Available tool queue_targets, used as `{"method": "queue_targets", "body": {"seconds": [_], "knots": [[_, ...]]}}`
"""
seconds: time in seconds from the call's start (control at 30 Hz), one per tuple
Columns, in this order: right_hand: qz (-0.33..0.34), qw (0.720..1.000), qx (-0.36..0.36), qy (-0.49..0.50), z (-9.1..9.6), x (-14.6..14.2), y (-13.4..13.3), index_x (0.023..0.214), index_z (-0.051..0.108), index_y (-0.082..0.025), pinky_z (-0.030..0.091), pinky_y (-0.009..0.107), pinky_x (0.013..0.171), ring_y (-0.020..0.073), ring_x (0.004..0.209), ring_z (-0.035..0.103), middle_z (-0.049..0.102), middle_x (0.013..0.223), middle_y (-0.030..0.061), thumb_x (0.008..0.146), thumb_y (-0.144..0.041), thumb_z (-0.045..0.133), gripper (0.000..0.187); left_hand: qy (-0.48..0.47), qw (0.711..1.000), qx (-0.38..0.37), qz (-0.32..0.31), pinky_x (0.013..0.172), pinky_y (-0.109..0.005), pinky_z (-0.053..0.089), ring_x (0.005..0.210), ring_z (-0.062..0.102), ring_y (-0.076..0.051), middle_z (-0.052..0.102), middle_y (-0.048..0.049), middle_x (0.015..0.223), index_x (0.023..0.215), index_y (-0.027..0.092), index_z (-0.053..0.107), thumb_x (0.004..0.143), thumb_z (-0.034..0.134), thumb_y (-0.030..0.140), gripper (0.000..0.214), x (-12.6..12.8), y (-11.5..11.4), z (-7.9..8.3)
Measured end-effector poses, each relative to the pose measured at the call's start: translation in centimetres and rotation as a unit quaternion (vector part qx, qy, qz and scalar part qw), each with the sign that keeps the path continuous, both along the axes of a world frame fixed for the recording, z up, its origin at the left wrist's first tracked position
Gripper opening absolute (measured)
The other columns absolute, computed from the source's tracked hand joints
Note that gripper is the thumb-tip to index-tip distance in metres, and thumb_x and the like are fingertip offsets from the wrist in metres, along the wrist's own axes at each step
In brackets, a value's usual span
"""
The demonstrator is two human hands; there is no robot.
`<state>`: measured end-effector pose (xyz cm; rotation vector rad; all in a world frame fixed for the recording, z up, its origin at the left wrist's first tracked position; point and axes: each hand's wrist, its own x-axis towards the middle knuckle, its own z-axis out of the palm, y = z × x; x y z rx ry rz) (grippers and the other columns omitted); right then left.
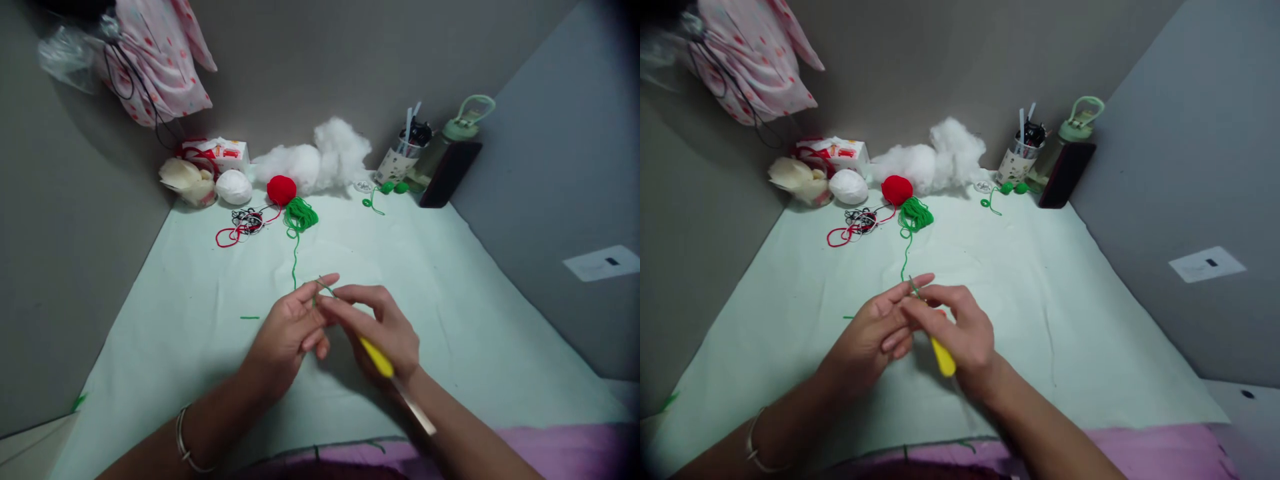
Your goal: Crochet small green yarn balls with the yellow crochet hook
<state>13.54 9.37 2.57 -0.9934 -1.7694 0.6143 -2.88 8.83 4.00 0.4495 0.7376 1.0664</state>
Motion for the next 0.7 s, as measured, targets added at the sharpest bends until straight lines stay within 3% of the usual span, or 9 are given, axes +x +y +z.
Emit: {"method": "queue_targets", "body": {"seconds": [0.1,0.23,0.3,0.4,0.5,0.7], "knots": [[0.02,0.996,0.001,0.09,0.8,0.6,0.9,0.11,0.082,-0.029,0.062,0.034,0.074,0.0188,0.084,0.072,0.077,0.097,0.0052,0.099,-0.016,0.066,0.023,-0.023,1.0,-0.021,-0.005,0.043,-0.013,0.035,0.042,0.023,0.001,0.044,0.0119,0.056,0.118,0.013,0.078,0.08,0.09,0.024,0.041,-0.8,0.6,0.3],[0.069,0.954,-0.132,0.259,1.5,0.8,2.0,0.099,0.083,-0.026,0.057,0.029,0.059,0.0138,0.065,0.065,0.071,0.085,0.0027,0.102,-0.029,0.066,0.017,0.004,0.999,0.015,0.028,0.041,-0.013,0.036,0.042,0.027,0.002,0.056,0.0077,0.068,0.107,0.016,0.081,0.08,0.089,0.022,0.029,-1.1,0.7,0.3],[0.098,0.947,-0.163,0.258,1.3,0.6,2.0,0.099,0.083,-0.026,0.058,0.029,0.061,0.0147,0.071,0.067,0.072,0.09,0.0035,0.1,-0.031,0.069,0.015,0.04,0.998,0.038,0.026,0.041,-0.016,0.04,0.042,0.033,0.002,0.062,0.005,0.078,0.112,0.019,0.08,0.079,0.088,0.023,0.034,-0.7,0.4,0.2],[0.104,0.961,-0.152,0.207,0.8,0.3,1.7,0.102,0.084,-0.029,0.06,0.032,0.072,0.0187,0.09,0.071,0.076,0.099,0.0054,0.099,-0.028,0.072,0.013,0.09,0.994,0.06,0.016,0.043,-0.018,0.044,0.045,0.042,-0.001,0.066,0.0023,0.084,0.118,0.019,0.078,0.079,0.088,0.024,0.04,-0.3,0.2,0.0],[0.098,0.961,-0.15,0.21,0.4,0.4,1.6,0.104,0.084,-0.029,0.059,0.032,0.069,0.017,0.081,0.069,0.077,0.098,0.0048,0.1,-0.029,0.07,0.014,0.113,0.991,0.067,0.025,0.044,-0.019,0.045,0.045,0.043,-0.001,0.067,0.0005,0.089,0.118,0.019,0.079,0.079,0.087,0.026,0.04,-0.4,0.3,-0.1],[0.111,0.929,-0.217,0.278,0.9,0.4,2.1,0.101,0.081,-0.025,0.06,0.027,0.064,0.0147,0.071,0.068,0.076,0.084,0.0033,0.102,-0.036,0.068,0.018,0.147,0.986,0.07,0.03,0.045,-0.021,0.042,0.046,0.052,-0.002,0.067,-0.0008,0.093,0.117,0.019,0.079,0.082,0.085,0.027,0.037,-0.8,0.4,0.0]]}}
